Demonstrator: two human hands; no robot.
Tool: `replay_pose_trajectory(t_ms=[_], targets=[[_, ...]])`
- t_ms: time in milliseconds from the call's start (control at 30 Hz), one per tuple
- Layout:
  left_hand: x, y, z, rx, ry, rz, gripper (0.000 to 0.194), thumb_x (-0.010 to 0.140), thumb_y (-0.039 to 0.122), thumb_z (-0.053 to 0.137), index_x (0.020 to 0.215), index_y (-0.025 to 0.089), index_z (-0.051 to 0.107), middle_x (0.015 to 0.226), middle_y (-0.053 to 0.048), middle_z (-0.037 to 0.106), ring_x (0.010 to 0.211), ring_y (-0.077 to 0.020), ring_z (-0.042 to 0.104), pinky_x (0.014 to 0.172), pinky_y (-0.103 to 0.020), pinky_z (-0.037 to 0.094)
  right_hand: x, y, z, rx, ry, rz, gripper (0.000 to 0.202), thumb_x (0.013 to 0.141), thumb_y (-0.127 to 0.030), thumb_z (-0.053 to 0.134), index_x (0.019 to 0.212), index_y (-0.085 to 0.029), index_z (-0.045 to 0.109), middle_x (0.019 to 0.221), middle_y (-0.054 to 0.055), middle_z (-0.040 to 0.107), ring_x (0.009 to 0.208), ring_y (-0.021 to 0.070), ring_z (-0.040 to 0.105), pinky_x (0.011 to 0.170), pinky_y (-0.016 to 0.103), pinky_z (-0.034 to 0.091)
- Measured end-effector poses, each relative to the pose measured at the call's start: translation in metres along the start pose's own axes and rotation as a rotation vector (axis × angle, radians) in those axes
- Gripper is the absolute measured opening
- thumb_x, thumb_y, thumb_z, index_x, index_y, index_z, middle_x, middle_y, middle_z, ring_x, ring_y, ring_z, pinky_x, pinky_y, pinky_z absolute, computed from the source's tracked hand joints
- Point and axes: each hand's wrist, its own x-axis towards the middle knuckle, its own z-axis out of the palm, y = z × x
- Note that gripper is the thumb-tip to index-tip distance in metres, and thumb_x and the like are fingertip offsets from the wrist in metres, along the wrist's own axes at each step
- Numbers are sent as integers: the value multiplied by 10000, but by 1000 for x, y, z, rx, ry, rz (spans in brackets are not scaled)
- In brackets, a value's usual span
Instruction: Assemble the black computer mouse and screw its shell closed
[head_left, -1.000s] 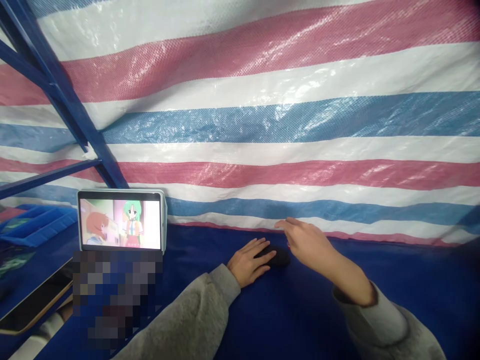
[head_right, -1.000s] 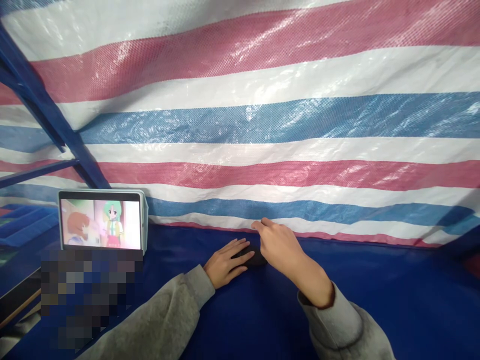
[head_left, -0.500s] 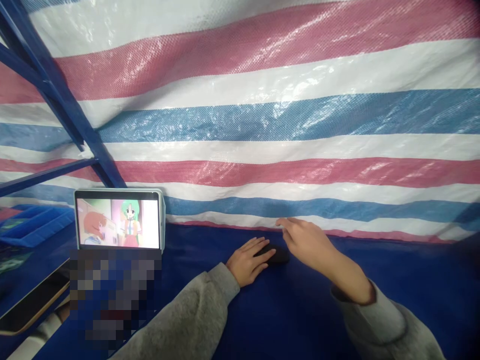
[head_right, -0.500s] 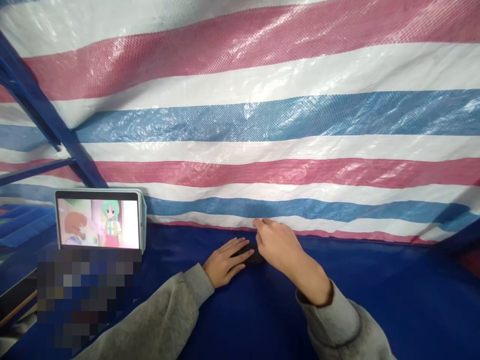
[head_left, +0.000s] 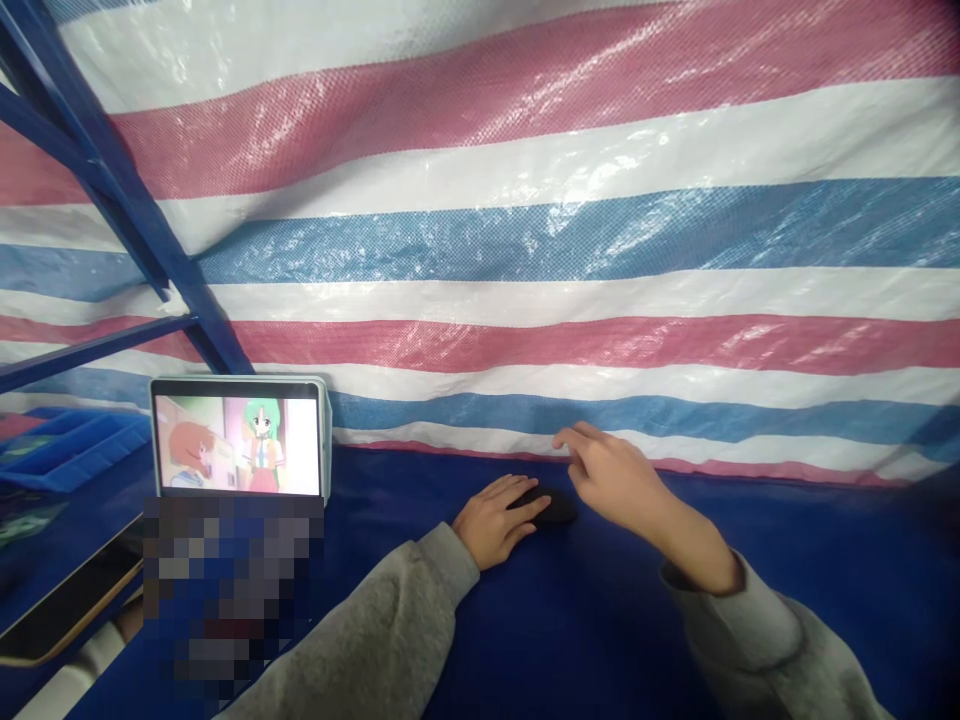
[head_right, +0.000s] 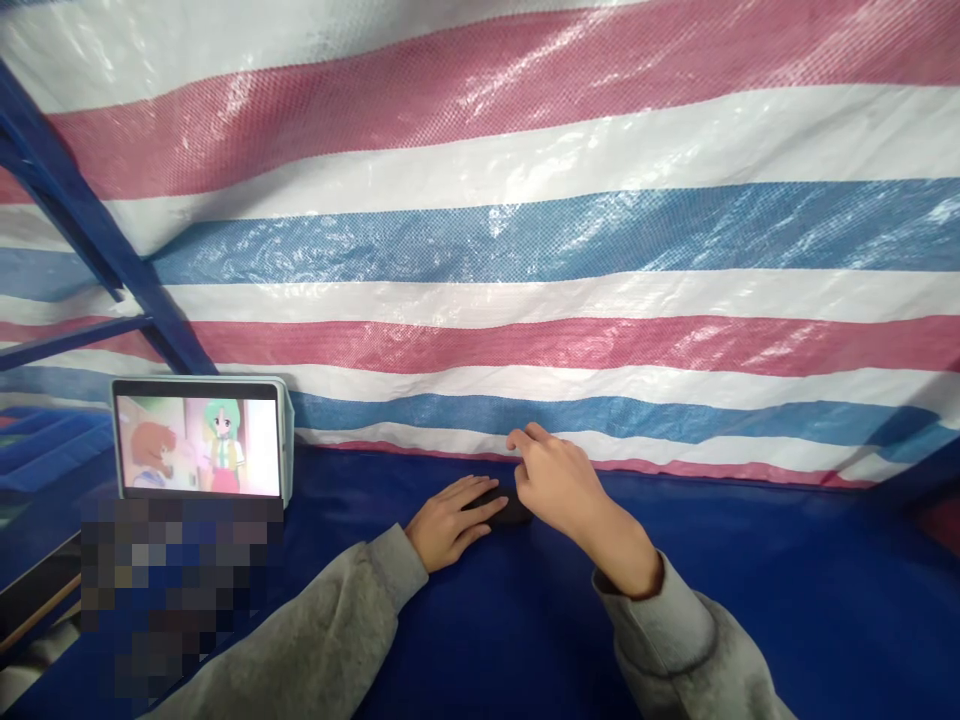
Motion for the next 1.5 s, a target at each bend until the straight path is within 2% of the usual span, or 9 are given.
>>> replay_pose_trajectory(t_ms=[367,533,700,833,1000,1133,1300,1400,1500], targets=[[1,3,0,2,12,-18,397,963,295,452,1354,237,487,1410,-83,471,1293,-240,462,1117,-461,355,-1,1,1,-30,4,42,291,843,-140,402,1037,-211,608,898,42,675,722,177,600,612,281,294],[1,2,0,-2,18,-7,401,967,300,441,1362,243,475,1414,-82,466,1296,-239,457,1108,-466,366,0,1,1,-33,5,-27,349,787,-85,419,1057,-208,604,1037,51,627,689,142,585,612,274,308],[1,2,0,2,8,-3,399,968,297,438,1361,235,477,1418,-86,459,1306,-240,446,1115,-464,357,0,2,1,-45,-4,30,295,809,-104,408,1001,-204,608,911,39,663,691,161,590,602,277,306],[0,2,1,6,16,-7,392,972,309,433,1354,236,483,1411,-85,466,1302,-237,450,1114,-464,358,-1,2,-1,23,-3,-33,309,782,-86,430,1000,-205,614,941,30,667,702,148,592,636,265,329],[0,2,1,-1,11,-14,403,965,292,449,1363,232,475,1421,-86,455,1310,-236,440,1124,-455,345,0,8,-5,114,-52,2,300,879,-138,355,1007,-197,620,824,36,675,697,156,601,650,262,356],[0,2,2,-9,20,-7,408,964,289,449,1369,246,466,1424,-76,452,1312,-237,436,1118,-470,348,-1,4,-5,99,-42,-61,348,781,-56,411,1014,-196,629,949,42,654,761,150,601,688,256,365],[0,2,2,1,22,-10,406,965,291,443,1367,242,466,1419,-81,458,1310,-240,440,1114,-470,354,-1,-1,-5,42,-61,-73,317,888,-129,337,947,-183,644,861,45,644,717,156,587,657,271,346],[0,2,2,6,18,-9,407,969,295,432,1372,246,457,1422,-78,455,1305,-238,446,1107,-470,365,-1,1,-5,41,-39,-53,357,835,-79,369,1055,-193,626,947,38,639,680,137,573,649,269,338],[0,2,2,7,28,-6,406,966,296,440,1367,242,465,1418,-81,459,1300,-239,451,1108,-467,364,-2,1,-5,31,-33,-61,313,795,-85,421,993,-192,638,945,38,629,728,146,577,661,266,336]])
